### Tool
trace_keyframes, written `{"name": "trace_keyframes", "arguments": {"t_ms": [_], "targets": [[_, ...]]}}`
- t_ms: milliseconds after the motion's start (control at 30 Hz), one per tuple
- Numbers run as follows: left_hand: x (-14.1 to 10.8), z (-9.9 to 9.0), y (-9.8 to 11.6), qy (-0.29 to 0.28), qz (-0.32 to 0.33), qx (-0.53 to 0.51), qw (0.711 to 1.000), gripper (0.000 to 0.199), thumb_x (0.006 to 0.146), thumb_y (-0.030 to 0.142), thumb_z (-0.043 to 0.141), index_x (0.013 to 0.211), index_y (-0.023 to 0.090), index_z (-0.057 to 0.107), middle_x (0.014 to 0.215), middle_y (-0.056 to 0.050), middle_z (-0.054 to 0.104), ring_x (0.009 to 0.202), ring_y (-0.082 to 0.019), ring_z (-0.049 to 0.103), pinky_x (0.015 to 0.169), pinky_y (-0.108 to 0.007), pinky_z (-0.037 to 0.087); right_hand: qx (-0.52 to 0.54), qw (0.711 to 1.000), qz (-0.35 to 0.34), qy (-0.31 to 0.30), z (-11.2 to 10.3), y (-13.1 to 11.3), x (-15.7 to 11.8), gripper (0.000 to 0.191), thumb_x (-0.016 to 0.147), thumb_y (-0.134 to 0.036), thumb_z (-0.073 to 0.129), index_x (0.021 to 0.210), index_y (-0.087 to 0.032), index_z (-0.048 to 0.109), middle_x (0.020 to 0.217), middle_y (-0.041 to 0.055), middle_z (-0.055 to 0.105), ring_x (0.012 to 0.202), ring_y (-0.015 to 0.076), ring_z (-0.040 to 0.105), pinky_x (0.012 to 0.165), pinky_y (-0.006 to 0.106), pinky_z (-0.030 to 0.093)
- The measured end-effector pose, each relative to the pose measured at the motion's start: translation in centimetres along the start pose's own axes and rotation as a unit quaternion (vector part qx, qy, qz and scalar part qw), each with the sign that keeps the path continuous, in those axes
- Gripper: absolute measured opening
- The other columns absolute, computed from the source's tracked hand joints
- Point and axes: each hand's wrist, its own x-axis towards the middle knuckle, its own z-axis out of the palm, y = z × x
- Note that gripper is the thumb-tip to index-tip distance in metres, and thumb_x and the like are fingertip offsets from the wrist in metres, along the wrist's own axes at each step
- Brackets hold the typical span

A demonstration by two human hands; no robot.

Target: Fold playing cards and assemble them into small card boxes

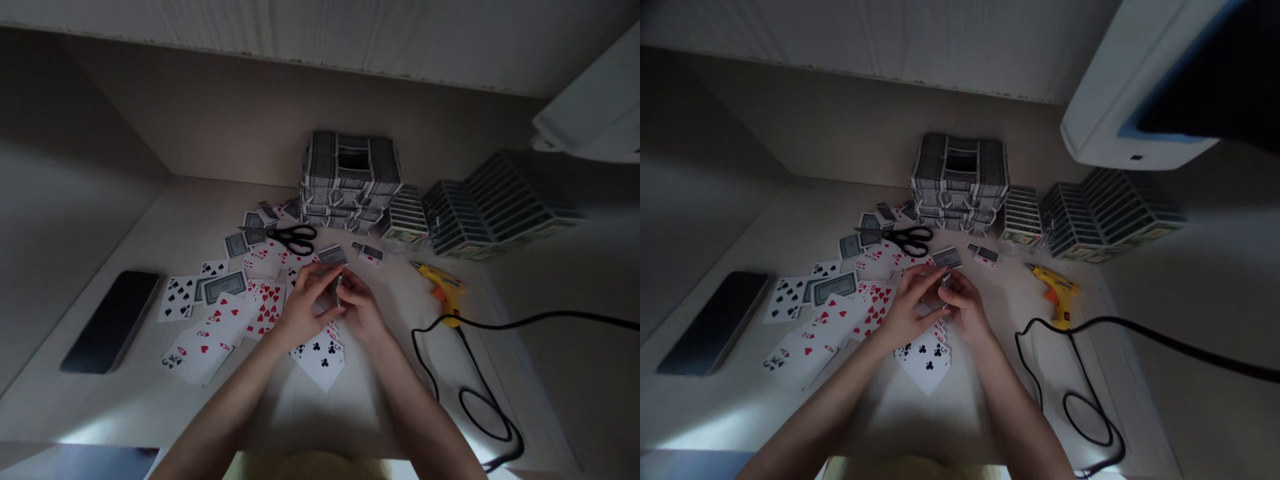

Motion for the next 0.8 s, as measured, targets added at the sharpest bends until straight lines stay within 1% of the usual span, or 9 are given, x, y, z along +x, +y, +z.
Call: {"name": "trace_keyframes", "arguments": {"t_ms": [67, 133, 300, 400, 500, 567, 633, 733, 800], "targets": [[0.0, -0.1, 0.2, -0.001, -0.028, -0.069, 0.997, 0.082, 0.064, 0.035, 0.072, 0.134, 0.030, 0.030, 0.126, -0.011, 0.035, 0.119, -0.028, 0.037, 0.097, -0.048, 0.037, -0.033, 0.999, -0.028, 0.018, 0.0, -0.1, 0.1, 0.043, 0.055, -0.021, 0.075, 0.096, -0.024, 0.062, 0.097, 0.0013, 0.066, 0.090, 0.0197, 0.061, 0.082, 0.033, 0.047], [0.0, -0.2, 0.2, -0.010, -0.067, -0.168, 0.984, 0.086, 0.063, 0.037, 0.072, 0.135, 0.028, 0.025, 0.128, -0.012, 0.034, 0.116, -0.028, 0.041, 0.092, -0.046, 0.042, -0.072, 0.995, -0.061, 0.033, 0.0, -0.2, 0.1, 0.048, 0.052, -0.019, 0.077, 0.098, -0.024, 0.062, 0.099, 0.0019, 0.065, 0.095, 0.0209, 0.059, 0.088, 0.035, 0.044], [0.3, -0.3, -0.9, -0.010, -0.224, -0.351, 0.909, 0.059, 0.077, 0.044, 0.057, 0.128, 0.025, 0.035, 0.122, -0.010, 0.047, 0.101, -0.021, 0.056, 0.082, -0.040, 0.051, -0.149, 0.979, -0.140, 0.026, -0.2, 0.1, 0.1, 0.061, 0.046, -0.016, 0.081, 0.102, -0.026, 0.060, 0.106, 0.0016, 0.062, 0.103, 0.0224, 0.054, 0.096, 0.039, 0.038], [0.6, -0.5, -1.6, -0.084, -0.279, -0.414, 0.862, 0.053, 0.076, 0.044, 0.057, 0.123, 0.023, 0.043, 0.119, -0.010, 0.054, 0.099, -0.023, 0.059, 0.076, -0.038, 0.054, -0.197, 0.969, -0.150, -0.014, -0.6, 0.5, 0.0, 0.061, 0.049, -0.017, 0.081, 0.106, -0.027, 0.060, 0.112, 0.0024, 0.059, 0.106, 0.0225, 0.052, 0.097, 0.038, 0.037], [0.8, -0.9, -2.0, -0.169, -0.290, -0.451, 0.827, 0.055, 0.073, 0.043, 0.062, 0.121, 0.020, 0.047, 0.114, -0.012, 0.059, 0.099, -0.025, 0.060, 0.075, -0.037, 0.054, -0.229, 0.960, -0.153, -0.038, -0.8, 0.6, -0.1, 0.060, 0.052, -0.021, 0.080, 0.108, -0.029, 0.060, 0.113, 0.0033, 0.058, 0.107, 0.0231, 0.052, 0.096, 0.038, 0.038], [0.9, -1.3, -2.2, -0.175, -0.284, -0.456, 0.825, 0.060, 0.067, 0.040, 0.068, 0.119, 0.017, 0.051, 0.111, -0.012, 0.061, 0.099, -0.026, 0.060, 0.078, -0.036, 0.053, -0.251, 0.952, -0.171, -0.042, -0.8, 0.7, -0.1, 0.061, 0.053, -0.022, 0.080, 0.110, -0.029, 0.059, 0.118, 0.0037, 0.056, 0.113, 0.0233, 0.048, 0.100, 0.039, 0.034], [1.1, -1.5, -2.6, -0.169, -0.279, -0.439, 0.837, 0.060, 0.062, 0.039, 0.073, 0.113, 0.014, 0.055, 0.107, -0.012, 0.063, 0.098, -0.025, 0.061, 0.081, -0.036, 0.051, -0.261, 0.946, -0.188, -0.040, -0.7, 0.7, 0.0, 0.066, 0.053, -0.021, 0.080, 0.115, -0.030, 0.057, 0.124, 0.0040, 0.051, 0.118, 0.0232, 0.044, 0.102, 0.039, 0.031], [1.3, -1.6, -3.2, -0.106, -0.263, -0.386, 0.878, 0.063, 0.057, 0.034, 0.076, 0.112, 0.013, 0.056, 0.108, -0.011, 0.064, 0.099, -0.024, 0.060, 0.087, -0.037, 0.048, -0.210, 0.962, -0.175, -0.030, -0.7, 0.9, 0.4, 0.078, 0.054, -0.022, 0.080, 0.124, -0.031, 0.047, 0.130, 0.0040, 0.047, 0.117, 0.0226, 0.047, 0.099, 0.039, 0.036], [1.4, -1.3, -3.7, -0.051, -0.236, -0.340, 0.909, 0.068, 0.056, 0.029, 0.077, 0.117, 0.015, 0.052, 0.109, -0.010, 0.062, 0.099, -0.023, 0.060, 0.088, -0.039, 0.047, -0.166, 0.972, -0.165, -0.012, -0.8, 0.9, 0.7, 0.076, 0.057, -0.026, 0.077, 0.126, -0.032, 0.045, 0.126, 0.0032, 0.052, 0.111, 0.0215, 0.051, 0.096, 0.038, 0.040]]}}
